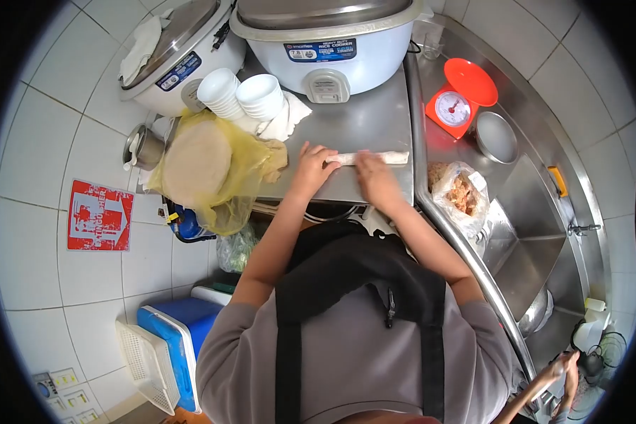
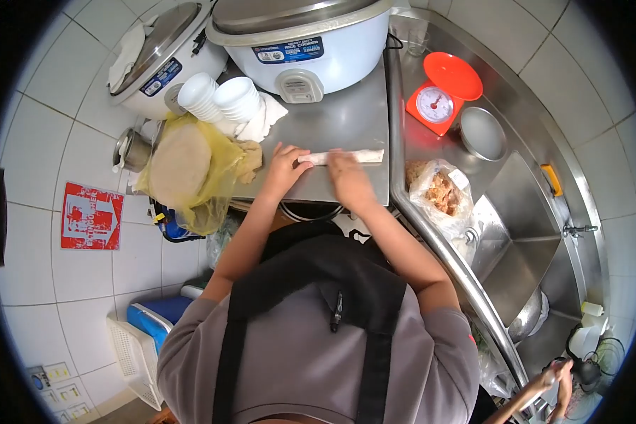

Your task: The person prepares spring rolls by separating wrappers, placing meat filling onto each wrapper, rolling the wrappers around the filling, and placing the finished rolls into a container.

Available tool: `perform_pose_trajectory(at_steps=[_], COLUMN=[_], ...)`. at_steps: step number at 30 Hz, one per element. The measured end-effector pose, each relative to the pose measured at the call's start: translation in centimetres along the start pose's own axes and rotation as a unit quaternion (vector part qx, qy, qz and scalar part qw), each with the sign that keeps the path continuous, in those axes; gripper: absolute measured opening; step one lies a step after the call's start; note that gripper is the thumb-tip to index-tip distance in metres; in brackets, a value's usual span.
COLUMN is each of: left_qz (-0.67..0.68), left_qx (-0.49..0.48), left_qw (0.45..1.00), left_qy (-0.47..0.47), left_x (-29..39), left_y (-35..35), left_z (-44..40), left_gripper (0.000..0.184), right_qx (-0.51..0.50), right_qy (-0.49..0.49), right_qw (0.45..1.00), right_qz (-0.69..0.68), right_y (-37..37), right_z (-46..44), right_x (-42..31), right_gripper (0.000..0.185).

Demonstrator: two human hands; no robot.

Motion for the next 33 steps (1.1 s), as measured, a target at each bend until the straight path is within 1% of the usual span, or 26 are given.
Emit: perform_pose_trajectory(at_steps=[1, 2, 4, 7, 8, 10, 13, 14, 15, 16, 18, 20, 22, 24, 27, 28, 30, 31, 33], left_qz=[0.0, 0.001, 0.01, 0.011, 0.009, 0.012, 0.003, 0.001, 0.005, 0.011, 0.023, 0.019, 0.014, 0.003, -0.039, -0.039, -0.039, -0.073, -0.093], left_qx=[0.007, 0.016, 0.023, 0.021, 0.021, 0.012, 0.011, 0.014, 0.01, 0.017, 0.026, 0.025, 0.017, 0.003, -0.02, -0.033, -0.057, -0.124, -0.103], left_qw=[1.0, 1.0, 0.999, 1.0, 1.0, 1.0, 1.0, 0.999, 0.999, 0.999, 0.998, 0.998, 0.998, 0.998, 0.998, 0.996, 0.99, 0.983, 0.987], left_qy=[-0.008, -0.016, -0.02, -0.016, -0.013, -0.008, -0.025, -0.034, -0.037, -0.042, -0.051, -0.056, -0.058, -0.055, -0.041, -0.069, -0.121, -0.113, -0.085], left_x=[-0.1, -0.3, -0.1, 0.1, 0.2, 0.1, 0.0, 0.0, -0.2, -0.3, -0.5, -0.4, -0.5, -0.3, 1.1, 1.7, 2.8, 3.1, 3.8], left_y=[0.1, 0.1, 0.3, 0.4, 0.4, 0.3, 0.6, 0.6, 0.5, 0.4, 0.0, 0.1, 0.1, 0.5, 1.2, 0.8, -1.1, -2.3, -3.4], left_z=[0.1, 0.1, 0.2, 0.5, 0.4, 0.4, 0.2, 0.3, 0.3, 0.2, 0.4, 0.6, 0.8, 0.7, 1.6, 1.9, 2.8, 3.0, 2.4], left_gripper=[0.022, 0.021, 0.02, 0.019, 0.018, 0.018, 0.017, 0.018, 0.018, 0.018, 0.018, 0.018, 0.018, 0.018, 0.024, 0.028, 0.037, 0.056, 0.065], right_qx=[-0.013, 0.001, 0.056, -0.003, 0.032, 0.055, -0.002, 0.005, 0.066, 0.093, 0.076, 0.036, 0.027, 0.02, 0.003, 0.056, 0.046, 0.038, 0.024], right_qy=[-0.038, -0.087, -0.124, -0.072, -0.009, 0.046, -0.098, -0.155, -0.18, -0.213, -0.219, -0.176, -0.11, -0.021, -0.083, -0.118, -0.138, -0.132, -0.116], right_qw=[0.999, 0.996, 0.991, 0.997, 0.999, 0.997, 0.995, 0.988, 0.981, 0.972, 0.972, 0.984, 0.994, 0.998, 0.994, 0.99, 0.989, 0.99, 0.993], right_qz=[0.019, 0.036, 0.01, 0.013, 0.019, -0.035, -0.003, 0.007, -0.015, 0.023, 0.028, 0.009, -0.004, -0.053, -0.077, -0.048, 0.025, 0.025, 0.025], right_y=[0.4, -0.1, 0.5, -0.5, -1.9, -1.5, -0.3, -0.4, 0.1, 0.0, -0.2, 0.5, -1.0, -1.1, 0.5, 0.2, 0.3, 0.4, 0.3], right_z=[0.7, 1.1, 1.7, -0.6, -1.5, -1.8, -0.3, 0.4, 1.7, 2.2, 2.3, 0.9, -0.6, -0.9, 1.6, 2.8, 4.4, 4.2, 3.2], right_x=[1.3, 2.8, 3.1, -0.5, -1.6, -3.0, 0.1, 2.0, 3.4, 4.4, 4.2, 0.9, -2.1, -3.7, -2.2, -1.0, 0.9, 1.4, 2.4], right_gripper=[0.047, 0.046, 0.047, 0.048, 0.05, 0.051, 0.051, 0.052, 0.051, 0.05, 0.051, 0.052, 0.058, 0.06, 0.059, 0.059, 0.062, 0.063, 0.066])
Point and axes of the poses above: each hand's wrist, its own z-axis away from the middle knuckle, its own y-axis out of the back of the hand, x = y × z, the point moved 2 cm from there along -z, towards the middle knuckle, and after that the axes turned 15 degrees about -x, right-handed, at the moved point
